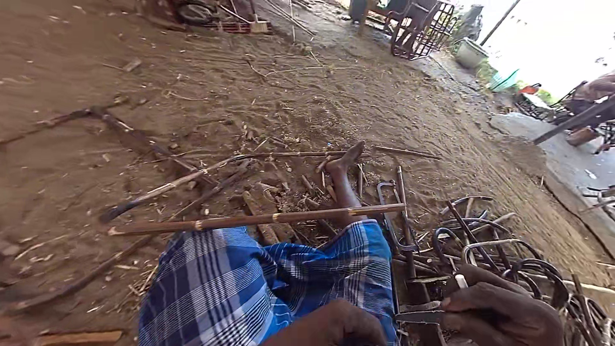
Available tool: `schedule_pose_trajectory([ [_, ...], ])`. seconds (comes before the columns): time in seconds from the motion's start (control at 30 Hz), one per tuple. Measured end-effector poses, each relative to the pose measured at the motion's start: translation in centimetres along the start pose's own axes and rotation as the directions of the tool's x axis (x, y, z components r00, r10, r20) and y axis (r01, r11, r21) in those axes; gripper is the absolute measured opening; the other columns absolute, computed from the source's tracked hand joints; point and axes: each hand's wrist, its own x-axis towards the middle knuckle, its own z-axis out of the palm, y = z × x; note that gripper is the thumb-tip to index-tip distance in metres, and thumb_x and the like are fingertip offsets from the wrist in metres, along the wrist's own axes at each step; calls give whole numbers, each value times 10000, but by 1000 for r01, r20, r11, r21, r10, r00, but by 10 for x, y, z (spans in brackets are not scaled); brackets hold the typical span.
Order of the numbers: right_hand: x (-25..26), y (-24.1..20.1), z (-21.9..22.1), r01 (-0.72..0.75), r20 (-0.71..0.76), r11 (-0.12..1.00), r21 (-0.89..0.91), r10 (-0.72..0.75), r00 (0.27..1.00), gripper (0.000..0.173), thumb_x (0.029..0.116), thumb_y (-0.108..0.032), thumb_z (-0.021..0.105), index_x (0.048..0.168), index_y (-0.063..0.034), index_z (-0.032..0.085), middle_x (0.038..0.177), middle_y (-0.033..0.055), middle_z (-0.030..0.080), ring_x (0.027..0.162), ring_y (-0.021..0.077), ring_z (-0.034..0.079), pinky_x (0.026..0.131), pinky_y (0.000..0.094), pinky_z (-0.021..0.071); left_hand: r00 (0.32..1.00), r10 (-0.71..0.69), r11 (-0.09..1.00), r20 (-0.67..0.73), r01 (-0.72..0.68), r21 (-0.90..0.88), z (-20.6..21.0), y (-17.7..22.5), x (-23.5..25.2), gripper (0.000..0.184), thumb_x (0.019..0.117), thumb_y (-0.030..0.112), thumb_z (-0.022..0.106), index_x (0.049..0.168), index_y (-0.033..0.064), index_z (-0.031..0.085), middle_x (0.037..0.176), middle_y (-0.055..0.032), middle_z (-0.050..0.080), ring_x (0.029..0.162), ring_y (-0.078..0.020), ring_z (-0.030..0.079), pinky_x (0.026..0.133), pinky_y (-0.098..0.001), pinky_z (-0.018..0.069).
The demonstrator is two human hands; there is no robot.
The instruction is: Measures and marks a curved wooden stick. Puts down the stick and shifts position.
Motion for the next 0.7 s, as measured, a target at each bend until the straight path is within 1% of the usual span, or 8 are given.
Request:
schedule_pose_trajectory([
  [0.13,-29,45,-34,-218,-161,896,-386,167,973,87,873,-346,799,939,-291,789,892,-122,691,676,-20,606,563,162,532,952,-259,929,-166,292,227,-30,-4,-14,356,1071,385,535,1026,78,710,717,9,602,560,-54,545,516,-237,488],
  [0.2,-38,79,-33,-379,-176,722,-579,343,923,110,873,-306,782,936,-217,796,889,-33,702,679,128,638,597,394,567,875,-381,728,-299,484,486,-34,-8,-7,371,1068,434,499,1067,136,719,792,-26,655,666,-157,616,631,-386,533],
  [0.27,-33,95,-6,-426,-139,766,-480,414,900,217,926,-368,726,1029,-187,791,995,-9,728,855,160,693,742,439,600,827,-453,571,-332,555,604,-28,-8,13,349,1069,392,501,1116,122,718,918,-94,715,840,-272,697,777,-540,560],
  [0.37,-9,95,47,-307,-145,949,-67,296,944,388,984,-483,632,1178,-171,756,1138,-4,729,986,124,691,819,346,607,850,-394,617,-349,526,585,-17,-15,39,340,1060,406,505,1096,144,719,898,-59,701,818,-227,681,755,-495,563],
  [0.5,52,117,39,-450,-421,864,-228,329,845,533,950,-429,710,1362,-100,636,1327,156,631,1148,304,647,948,548,546,846,-424,669,-324,534,517,-26,-12,37,317,1057,374,528,1120,127,715,910,-51,691,808,-187,656,773,-424,549],
  [0.57,77,145,29,-608,-388,779,-153,519,762,491,1016,-497,588,1322,-119,650,1190,142,675,1001,297,668,851,565,548,841,-441,705,-313,541,459,-27,-7,19,305,1052,362,550,1121,120,722,903,-47,676,780,-164,627,751,-387,533],
  [0.63,91,155,50,-644,-302,750,-147,586,752,529,1072,-534,425,1069,-98,725,831,114,679,687,268,626,620,519,512,841,-432,728,-325,538,425,-20,-3,3,285,1045,330,571,1110,103,730,896,-57,692,774,-166,636,751,-396,535],
  [0.7,97,129,90,-620,-227,754,-216,578,783,578,1092,-521,356,941,-65,677,759,131,617,674,308,605,601,558,489,848,-420,758,-323,523,389,-15,-1,-10,273,1046,307,584,1107,83,727,882,-67,692,746,-166,634,719,-388,536],
])
